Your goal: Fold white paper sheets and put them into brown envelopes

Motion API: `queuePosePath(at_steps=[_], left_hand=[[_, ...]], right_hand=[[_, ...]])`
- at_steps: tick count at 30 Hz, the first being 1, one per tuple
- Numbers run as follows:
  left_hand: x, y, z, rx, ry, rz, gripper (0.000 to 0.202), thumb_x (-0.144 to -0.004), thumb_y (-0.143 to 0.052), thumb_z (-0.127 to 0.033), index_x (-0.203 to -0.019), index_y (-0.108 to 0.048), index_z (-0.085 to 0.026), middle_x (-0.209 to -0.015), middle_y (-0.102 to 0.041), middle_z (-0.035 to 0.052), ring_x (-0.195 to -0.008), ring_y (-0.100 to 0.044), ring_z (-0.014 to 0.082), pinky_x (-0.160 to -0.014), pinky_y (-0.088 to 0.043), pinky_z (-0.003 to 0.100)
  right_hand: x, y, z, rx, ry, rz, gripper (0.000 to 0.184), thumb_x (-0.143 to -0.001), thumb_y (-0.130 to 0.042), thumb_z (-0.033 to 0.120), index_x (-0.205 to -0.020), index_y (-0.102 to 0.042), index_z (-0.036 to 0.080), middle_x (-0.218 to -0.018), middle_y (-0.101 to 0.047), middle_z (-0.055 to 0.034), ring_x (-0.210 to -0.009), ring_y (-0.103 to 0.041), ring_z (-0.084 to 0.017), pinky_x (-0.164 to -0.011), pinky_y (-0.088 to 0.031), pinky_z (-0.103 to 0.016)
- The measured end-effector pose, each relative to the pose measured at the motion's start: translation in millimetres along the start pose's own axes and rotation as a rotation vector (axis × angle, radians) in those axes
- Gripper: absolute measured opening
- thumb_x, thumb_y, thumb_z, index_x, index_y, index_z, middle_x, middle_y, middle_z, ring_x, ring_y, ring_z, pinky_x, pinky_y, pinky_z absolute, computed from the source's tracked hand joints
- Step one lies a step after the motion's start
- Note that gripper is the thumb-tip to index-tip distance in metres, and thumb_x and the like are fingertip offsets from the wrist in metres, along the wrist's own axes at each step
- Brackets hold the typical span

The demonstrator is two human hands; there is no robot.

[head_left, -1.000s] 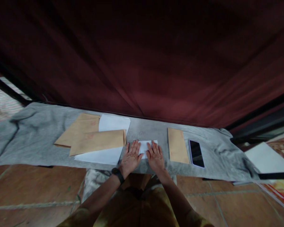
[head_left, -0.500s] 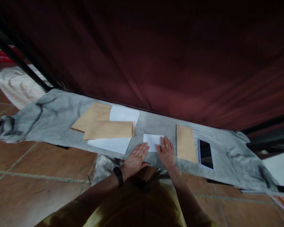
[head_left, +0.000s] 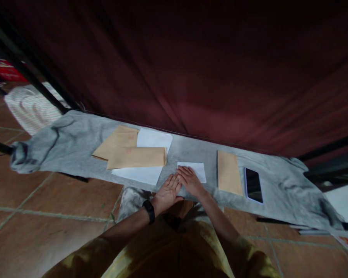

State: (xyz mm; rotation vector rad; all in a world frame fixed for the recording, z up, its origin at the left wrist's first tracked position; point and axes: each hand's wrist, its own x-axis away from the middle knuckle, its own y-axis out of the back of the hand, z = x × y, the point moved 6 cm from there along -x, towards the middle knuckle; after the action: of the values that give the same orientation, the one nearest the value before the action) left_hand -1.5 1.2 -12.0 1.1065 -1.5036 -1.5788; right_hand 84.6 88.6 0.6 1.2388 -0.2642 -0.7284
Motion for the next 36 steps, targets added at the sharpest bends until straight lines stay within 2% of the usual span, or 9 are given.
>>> queuePosePath(at_steps=[5,11,15,18,22,25,27,30,36], left_hand=[[-1.1,1.9,2.7,0.021,0.003,-0.01,0.08,-0.092,-0.054,-0.059,-0.149,-0.037,-0.007,-0.157,-0.038,0.026,-0.149,-0.034,0.0328,-0.123,-0.025,0.053],[-2.0,8.0,5.0,0.023,0.009,-0.069,0.086,-0.091,-0.052,-0.063,-0.154,-0.03,-0.009,-0.162,-0.031,0.022,-0.152,-0.025,0.0311,-0.122,-0.028,0.051],[0.8,8.3,5.5,0.063,0.02,-0.109,0.081,-0.093,-0.051,-0.06,-0.155,-0.029,-0.012,-0.162,-0.031,0.0206,-0.151,-0.028,0.0313,-0.121,-0.032,0.051],[0.8,14.5,6.4,0.154,0.046,-0.143,0.074,-0.097,-0.048,-0.052,-0.157,-0.025,-0.016,-0.162,-0.033,0.0185,-0.151,-0.03,0.0296,-0.119,-0.035,0.05],[-13.4,52.7,22.0,0.359,0.216,-0.306,0.072,-0.101,-0.045,-0.04,-0.161,-0.009,-0.022,-0.166,-0.024,0.0161,-0.153,-0.025,0.0277,-0.119,-0.036,0.05],[-30.9,94.2,41.2,0.48,0.36,-0.493,0.076,-0.1,-0.047,-0.034,-0.161,-0.003,-0.022,-0.168,-0.015,0.0156,-0.155,-0.017,0.0276,-0.121,-0.032,0.051],[-40.3,113.3,46.6,0.473,0.359,-0.569,0.074,-0.099,-0.047,-0.028,-0.161,-0.006,-0.023,-0.169,-0.015,0.0142,-0.155,-0.016,0.0279,-0.123,-0.03,0.053],[-43.9,109.5,37.0,0.396,0.239,-0.525,0.069,-0.097,-0.041,-0.016,-0.16,-0.015,-0.024,-0.168,-0.02,0.0115,-0.154,-0.02,0.0269,-0.122,-0.031,0.053],[-18.0,34.7,-4.3,0.166,0.063,-0.225,0.055,-0.099,-0.042,-0.026,-0.154,-0.035,-0.018,-0.161,-0.038,0.0133,-0.149,-0.034,0.0254,-0.119,-0.037,0.049]], right_hand=[[-13.8,-2.6,-4.8,0.048,-0.059,0.01,0.045,-0.107,-0.031,0.03,-0.146,-0.052,0.022,-0.156,-0.045,-0.0038,-0.144,-0.04,-0.018,-0.121,-0.03,-0.042],[-20.3,22.8,-45.3,0.088,-0.236,-0.045,0.042,-0.1,-0.047,0.025,-0.142,-0.056,0.022,-0.146,-0.057,-0.0071,-0.134,-0.05,-0.021,-0.119,-0.03,-0.044],[-24.0,42.1,-66.4,0.065,-0.314,-0.002,0.036,-0.091,-0.059,0.018,-0.125,-0.068,0.025,-0.126,-0.068,-0.0064,-0.116,-0.061,-0.022,-0.111,-0.038,-0.043],[-31.8,57.9,-70.8,0.043,-0.313,0.007,0.025,-0.086,-0.061,0.01,-0.102,-0.076,0.023,-0.106,-0.072,-0.005,-0.1,-0.066,-0.019,-0.094,-0.049,-0.033],[-40.3,96.8,-62.2,-0.003,-0.245,-0.047,0.022,-0.089,-0.058,0.008,-0.095,-0.074,0.022,-0.098,-0.069,-0.0012,-0.089,-0.067,-0.014,-0.084,-0.051,-0.024],[-31.9,135.7,-43.0,0.001,-0.141,-0.256,0.02,-0.097,-0.053,0.014,-0.106,-0.07,0.021,-0.105,-0.067,-0.004,-0.099,-0.065,-0.017,-0.091,-0.051,-0.029],[-16.6,145.5,-28.0,0.055,-0.089,-0.371,0.02,-0.099,-0.051,0.016,-0.109,-0.068,0.021,-0.107,-0.067,-0.0067,-0.105,-0.063,-0.02,-0.097,-0.05,-0.034],[11.7,119.5,-8.8,0.127,-0.021,-0.359,0.024,-0.097,-0.051,0.01,-0.11,-0.068,0.02,-0.111,-0.068,-0.0079,-0.111,-0.062,-0.021,-0.11,-0.045,-0.041],[65.1,42.4,-1.9,0.072,-0.07,-0.226,0.033,-0.09,-0.053,0.005,-0.116,-0.067,0.021,-0.119,-0.07,-0.0052,-0.115,-0.063,-0.018,-0.117,-0.04,-0.041]])
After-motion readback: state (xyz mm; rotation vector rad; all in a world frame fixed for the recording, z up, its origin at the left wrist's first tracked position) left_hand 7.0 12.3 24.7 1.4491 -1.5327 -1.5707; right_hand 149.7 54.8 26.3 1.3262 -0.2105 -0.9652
